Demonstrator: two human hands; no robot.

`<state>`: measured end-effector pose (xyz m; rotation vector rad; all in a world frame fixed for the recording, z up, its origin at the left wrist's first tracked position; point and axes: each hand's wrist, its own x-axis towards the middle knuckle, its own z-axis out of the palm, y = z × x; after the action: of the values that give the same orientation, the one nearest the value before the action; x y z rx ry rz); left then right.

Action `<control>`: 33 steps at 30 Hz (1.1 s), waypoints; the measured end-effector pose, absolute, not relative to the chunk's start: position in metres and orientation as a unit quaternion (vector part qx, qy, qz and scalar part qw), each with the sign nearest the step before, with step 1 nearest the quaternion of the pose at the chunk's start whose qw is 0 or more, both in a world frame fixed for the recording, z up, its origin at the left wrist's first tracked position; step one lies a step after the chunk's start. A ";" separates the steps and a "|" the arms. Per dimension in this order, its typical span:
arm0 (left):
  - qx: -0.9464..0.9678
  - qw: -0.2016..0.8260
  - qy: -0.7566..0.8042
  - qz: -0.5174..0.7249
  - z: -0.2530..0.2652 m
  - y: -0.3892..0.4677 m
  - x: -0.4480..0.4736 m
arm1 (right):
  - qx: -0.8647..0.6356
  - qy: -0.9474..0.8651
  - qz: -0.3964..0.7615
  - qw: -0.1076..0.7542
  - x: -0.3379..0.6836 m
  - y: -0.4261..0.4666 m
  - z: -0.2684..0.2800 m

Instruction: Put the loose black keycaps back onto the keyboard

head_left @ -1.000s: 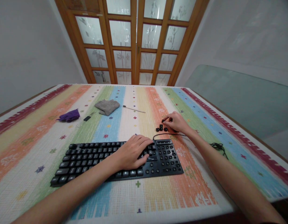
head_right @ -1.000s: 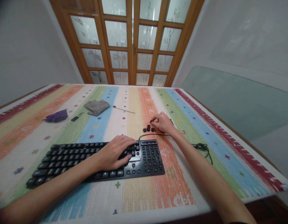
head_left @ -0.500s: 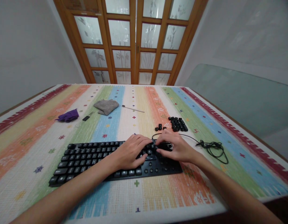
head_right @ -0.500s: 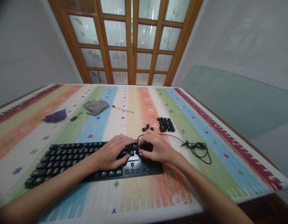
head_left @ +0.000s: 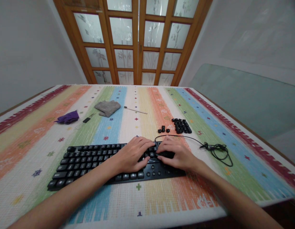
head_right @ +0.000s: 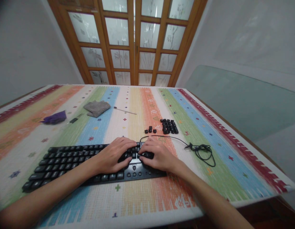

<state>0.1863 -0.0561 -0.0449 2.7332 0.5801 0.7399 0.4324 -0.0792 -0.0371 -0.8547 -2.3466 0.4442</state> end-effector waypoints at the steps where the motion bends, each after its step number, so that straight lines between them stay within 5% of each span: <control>1: 0.938 0.126 0.199 0.254 -0.045 -0.056 0.186 | -0.325 -0.883 0.166 0.296 0.432 -0.080 -0.037; 21: 0.960 0.064 0.163 0.220 -0.046 -0.055 0.184 | -0.360 -0.867 0.211 0.273 0.432 -0.081 -0.039; 33: 0.968 0.043 0.148 0.199 -0.047 -0.053 0.184 | -0.327 -0.912 0.054 0.240 0.421 -0.090 -0.038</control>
<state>0.1838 -0.0531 -0.0466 2.9598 0.4532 0.6073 0.4213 -0.0899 -0.0383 -0.8958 -2.4972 0.1477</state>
